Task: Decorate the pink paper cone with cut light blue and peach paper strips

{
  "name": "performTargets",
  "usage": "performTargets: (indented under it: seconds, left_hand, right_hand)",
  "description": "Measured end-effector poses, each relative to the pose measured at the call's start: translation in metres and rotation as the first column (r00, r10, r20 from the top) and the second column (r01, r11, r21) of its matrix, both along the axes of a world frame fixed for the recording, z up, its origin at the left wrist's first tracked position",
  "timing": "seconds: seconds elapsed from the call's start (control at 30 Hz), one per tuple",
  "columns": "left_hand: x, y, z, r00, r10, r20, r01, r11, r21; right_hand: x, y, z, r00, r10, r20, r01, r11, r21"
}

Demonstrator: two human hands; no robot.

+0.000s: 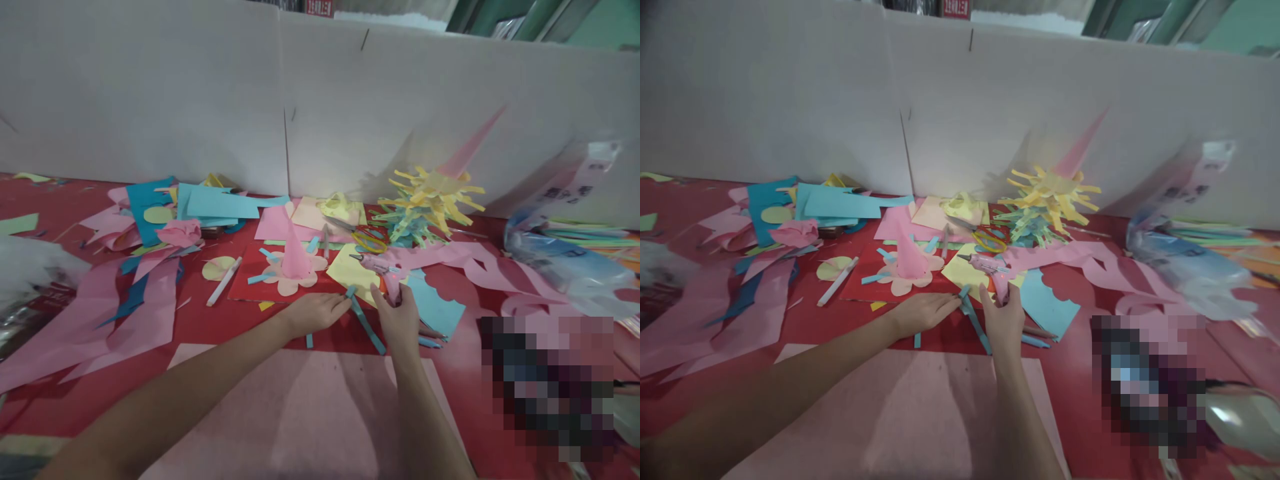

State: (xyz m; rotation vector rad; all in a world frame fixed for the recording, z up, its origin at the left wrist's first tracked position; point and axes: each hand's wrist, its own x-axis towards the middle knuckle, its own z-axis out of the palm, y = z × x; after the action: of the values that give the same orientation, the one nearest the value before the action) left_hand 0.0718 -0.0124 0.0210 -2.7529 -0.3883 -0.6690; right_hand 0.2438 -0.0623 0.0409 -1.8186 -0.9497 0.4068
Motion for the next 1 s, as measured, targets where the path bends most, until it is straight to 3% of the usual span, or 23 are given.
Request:
performTargets:
  seconds: [0.27,0.43,0.63,0.73,0.83,1.0]
  left_hand:
    - [-0.022,-0.013,0.022,0.988,0.15,0.048,-0.145,0.984,-0.103]
    - [-0.045,-0.027,0.033,0.993,0.082,0.083,-0.07,0.988,-0.136]
    - [-0.077,-0.04,0.031,0.989,0.076,0.127,-0.044,0.97,-0.241]
    - [-0.089,-0.043,0.031,0.971,0.102,0.216,-0.033,0.953,-0.302]
    - [-0.096,-0.045,0.034,0.951,0.146,0.274,-0.003,0.886,-0.463]
    - [-0.104,-0.044,0.038,0.92,0.26,0.294,0.04,0.683,-0.73]
  right_hand:
    - [0.001,0.002,-0.008,0.999,0.022,0.025,-0.022,1.0,0.013]
    - [-0.012,0.0,-0.004,0.978,0.076,0.194,-0.061,0.995,-0.084]
    - [-0.05,0.0,-0.003,0.827,0.293,0.48,-0.244,0.956,-0.165]
    - [-0.062,0.0,-0.004,0.766,0.333,0.55,-0.247,0.942,-0.227]
    - [-0.065,0.001,-0.007,0.722,0.365,0.587,-0.238,0.929,-0.285]
    - [-0.064,0.003,-0.01,0.709,0.372,0.599,-0.235,0.926,-0.297]
